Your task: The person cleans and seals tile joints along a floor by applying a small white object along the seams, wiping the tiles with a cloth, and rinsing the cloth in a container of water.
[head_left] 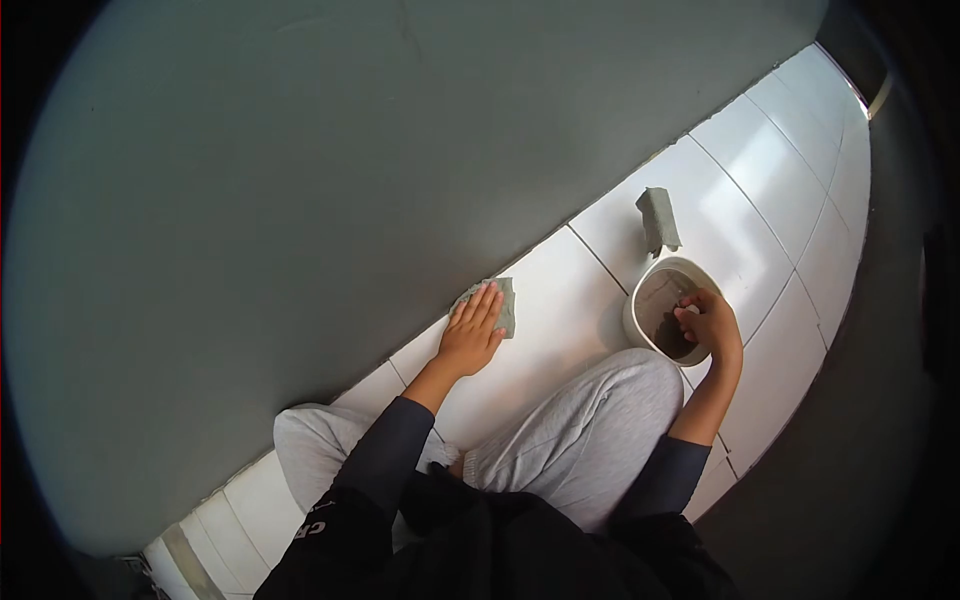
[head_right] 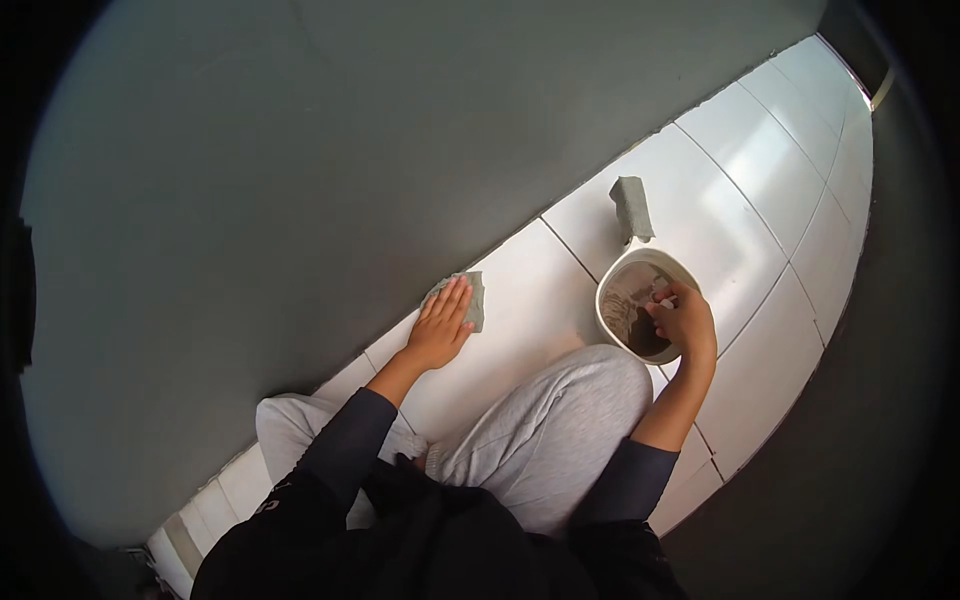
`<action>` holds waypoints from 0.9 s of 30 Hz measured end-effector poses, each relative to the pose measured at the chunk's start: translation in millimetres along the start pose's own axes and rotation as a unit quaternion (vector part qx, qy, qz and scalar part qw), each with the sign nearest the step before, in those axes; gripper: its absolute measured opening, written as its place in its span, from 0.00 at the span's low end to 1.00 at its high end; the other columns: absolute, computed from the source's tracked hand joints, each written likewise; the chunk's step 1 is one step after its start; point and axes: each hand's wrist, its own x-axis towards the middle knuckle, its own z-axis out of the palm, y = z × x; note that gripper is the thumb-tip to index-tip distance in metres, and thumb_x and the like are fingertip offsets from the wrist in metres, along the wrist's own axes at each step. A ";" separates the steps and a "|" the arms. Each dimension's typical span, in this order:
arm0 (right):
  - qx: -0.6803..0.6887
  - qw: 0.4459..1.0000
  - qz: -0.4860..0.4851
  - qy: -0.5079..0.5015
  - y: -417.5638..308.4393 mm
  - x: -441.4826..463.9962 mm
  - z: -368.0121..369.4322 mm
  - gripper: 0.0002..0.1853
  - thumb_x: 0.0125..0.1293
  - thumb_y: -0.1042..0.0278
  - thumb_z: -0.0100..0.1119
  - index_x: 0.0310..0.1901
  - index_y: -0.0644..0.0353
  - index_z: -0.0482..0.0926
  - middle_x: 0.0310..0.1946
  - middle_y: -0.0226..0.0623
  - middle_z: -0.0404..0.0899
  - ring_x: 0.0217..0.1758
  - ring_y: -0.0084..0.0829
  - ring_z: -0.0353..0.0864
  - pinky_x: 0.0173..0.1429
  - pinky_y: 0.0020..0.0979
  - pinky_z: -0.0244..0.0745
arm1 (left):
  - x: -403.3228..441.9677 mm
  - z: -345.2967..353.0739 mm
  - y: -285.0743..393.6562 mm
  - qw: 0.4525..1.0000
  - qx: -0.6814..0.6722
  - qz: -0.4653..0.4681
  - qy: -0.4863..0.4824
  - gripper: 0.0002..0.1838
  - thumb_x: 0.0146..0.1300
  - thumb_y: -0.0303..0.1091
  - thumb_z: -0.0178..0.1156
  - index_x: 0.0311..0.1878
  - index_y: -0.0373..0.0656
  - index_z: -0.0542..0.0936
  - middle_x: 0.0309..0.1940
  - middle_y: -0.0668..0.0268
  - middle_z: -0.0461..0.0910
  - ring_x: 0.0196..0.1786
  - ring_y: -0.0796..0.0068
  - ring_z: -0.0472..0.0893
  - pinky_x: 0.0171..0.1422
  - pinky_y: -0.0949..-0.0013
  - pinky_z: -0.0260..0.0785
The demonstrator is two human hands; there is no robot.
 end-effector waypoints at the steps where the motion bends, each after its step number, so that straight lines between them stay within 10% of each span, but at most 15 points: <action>1: -0.003 1.000 -0.007 -0.008 1.4 1.0 0.4 0.10 0.52 0.73 0.67 0.34 0.63 0.76 0.23 0.32 0.74 0.19 0.22 0.74 0.24 0.25 0.74 | -7.6 1.4 -3.5 1.000 0.002 -0.005 -0.004 0.33 0.71 0.47 0.36 0.74 0.42 0.45 0.76 0.63 0.38 0.77 0.66 0.39 0.77 0.58 0.34; 16: -0.020 0.999 -0.021 -0.023 7.0 9.6 1.6 0.08 0.55 0.73 0.65 0.35 0.63 0.75 0.19 0.31 0.75 0.19 0.21 0.73 0.22 0.23 0.70 | -105.3 5.2 -34.2 0.948 -0.081 -0.250 -0.180 0.38 0.70 0.54 0.29 0.73 0.40 0.33 0.74 0.59 0.21 0.76 0.62 0.21 0.76 0.56 0.17; 27: -0.008 0.999 -0.024 -0.036 6.7 9.6 2.1 0.08 0.57 0.73 0.63 0.35 0.63 0.74 0.19 0.30 0.74 0.17 0.21 0.71 0.21 0.23 0.67 | -132.8 2.4 -23.3 0.931 -0.085 -0.192 -0.300 0.46 0.68 0.60 0.30 0.70 0.33 0.25 0.69 0.45 0.12 0.70 0.46 0.11 0.72 0.46 0.12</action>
